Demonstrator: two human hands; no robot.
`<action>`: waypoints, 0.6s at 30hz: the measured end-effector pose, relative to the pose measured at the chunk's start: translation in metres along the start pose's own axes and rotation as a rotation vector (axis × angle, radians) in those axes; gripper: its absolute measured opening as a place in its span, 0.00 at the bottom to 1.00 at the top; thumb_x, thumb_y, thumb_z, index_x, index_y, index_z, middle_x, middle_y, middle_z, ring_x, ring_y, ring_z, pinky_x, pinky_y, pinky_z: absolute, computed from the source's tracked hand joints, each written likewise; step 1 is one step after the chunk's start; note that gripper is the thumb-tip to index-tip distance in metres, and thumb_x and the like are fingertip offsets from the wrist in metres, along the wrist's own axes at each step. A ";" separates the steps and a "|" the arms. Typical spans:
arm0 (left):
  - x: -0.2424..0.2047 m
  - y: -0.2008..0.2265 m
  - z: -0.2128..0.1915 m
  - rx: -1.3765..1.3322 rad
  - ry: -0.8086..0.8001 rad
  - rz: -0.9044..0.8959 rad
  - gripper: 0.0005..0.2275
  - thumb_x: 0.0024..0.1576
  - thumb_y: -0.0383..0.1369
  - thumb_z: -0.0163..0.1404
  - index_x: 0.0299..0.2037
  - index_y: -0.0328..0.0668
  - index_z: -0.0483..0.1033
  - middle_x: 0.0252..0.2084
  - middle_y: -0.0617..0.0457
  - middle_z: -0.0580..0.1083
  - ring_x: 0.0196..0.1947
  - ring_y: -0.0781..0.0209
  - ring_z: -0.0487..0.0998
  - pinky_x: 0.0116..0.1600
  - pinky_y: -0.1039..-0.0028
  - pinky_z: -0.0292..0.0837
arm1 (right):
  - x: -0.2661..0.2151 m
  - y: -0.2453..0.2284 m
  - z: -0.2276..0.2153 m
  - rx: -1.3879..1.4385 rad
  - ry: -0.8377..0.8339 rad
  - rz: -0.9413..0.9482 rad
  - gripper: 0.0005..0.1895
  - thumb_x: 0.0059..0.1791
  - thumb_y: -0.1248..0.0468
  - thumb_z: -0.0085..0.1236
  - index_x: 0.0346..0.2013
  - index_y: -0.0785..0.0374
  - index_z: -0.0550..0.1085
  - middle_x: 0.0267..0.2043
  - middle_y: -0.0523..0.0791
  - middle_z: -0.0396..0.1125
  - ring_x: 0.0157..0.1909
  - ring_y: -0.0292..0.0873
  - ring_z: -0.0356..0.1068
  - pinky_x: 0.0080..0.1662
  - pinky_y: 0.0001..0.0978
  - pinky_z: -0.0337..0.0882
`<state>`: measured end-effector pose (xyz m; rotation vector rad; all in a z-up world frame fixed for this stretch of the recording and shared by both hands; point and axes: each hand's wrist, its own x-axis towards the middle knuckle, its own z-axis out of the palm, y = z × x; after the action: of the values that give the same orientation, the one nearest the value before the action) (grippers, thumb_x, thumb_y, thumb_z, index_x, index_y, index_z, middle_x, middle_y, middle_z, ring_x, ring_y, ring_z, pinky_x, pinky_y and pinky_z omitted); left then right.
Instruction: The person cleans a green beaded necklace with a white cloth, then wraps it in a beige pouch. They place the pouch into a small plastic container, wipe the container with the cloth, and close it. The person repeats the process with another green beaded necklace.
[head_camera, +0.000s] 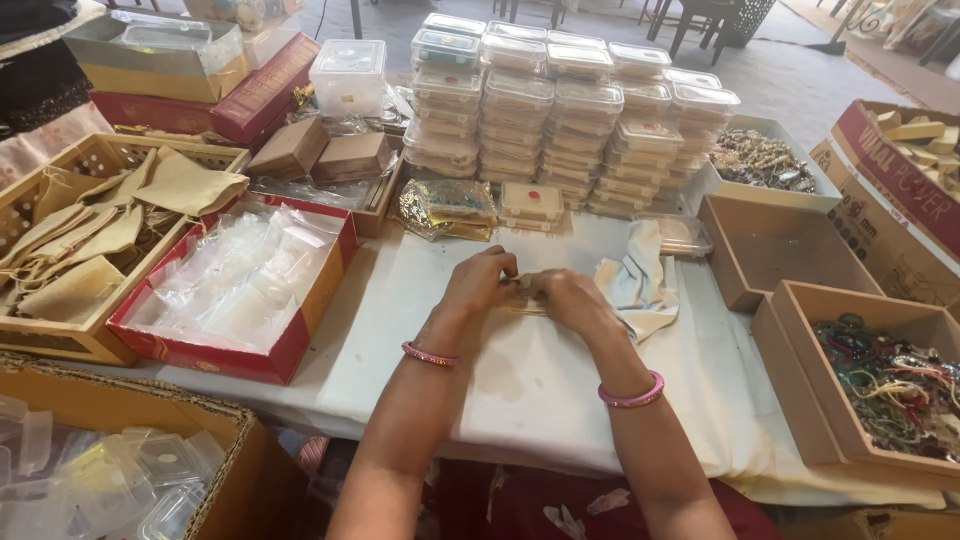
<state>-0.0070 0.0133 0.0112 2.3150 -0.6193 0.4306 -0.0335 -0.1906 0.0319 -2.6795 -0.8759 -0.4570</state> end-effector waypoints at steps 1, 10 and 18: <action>0.000 0.000 -0.001 0.021 -0.021 0.015 0.07 0.48 0.34 0.61 0.34 0.46 0.78 0.39 0.53 0.75 0.40 0.48 0.79 0.44 0.60 0.74 | 0.000 -0.006 -0.010 0.084 0.074 0.008 0.06 0.41 0.66 0.60 0.31 0.63 0.80 0.33 0.53 0.74 0.37 0.56 0.74 0.40 0.46 0.72; -0.002 0.007 -0.009 -0.003 -0.277 -0.053 0.11 0.47 0.40 0.62 0.36 0.47 0.81 0.39 0.53 0.79 0.42 0.52 0.81 0.46 0.64 0.75 | 0.003 0.017 -0.003 0.504 -0.061 0.403 0.22 0.55 0.50 0.54 0.29 0.66 0.76 0.23 0.47 0.65 0.28 0.43 0.61 0.34 0.38 0.65; 0.005 -0.012 0.018 -0.107 -0.308 -0.220 0.16 0.46 0.38 0.60 0.45 0.48 0.81 0.40 0.51 0.82 0.43 0.53 0.83 0.48 0.66 0.76 | 0.001 0.019 0.006 0.280 -0.017 0.243 0.24 0.56 0.48 0.50 0.33 0.68 0.77 0.30 0.58 0.69 0.32 0.52 0.64 0.39 0.45 0.69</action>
<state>0.0064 0.0064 -0.0057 2.3307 -0.5093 -0.0626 -0.0197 -0.2021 0.0234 -2.4888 -0.5602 -0.2369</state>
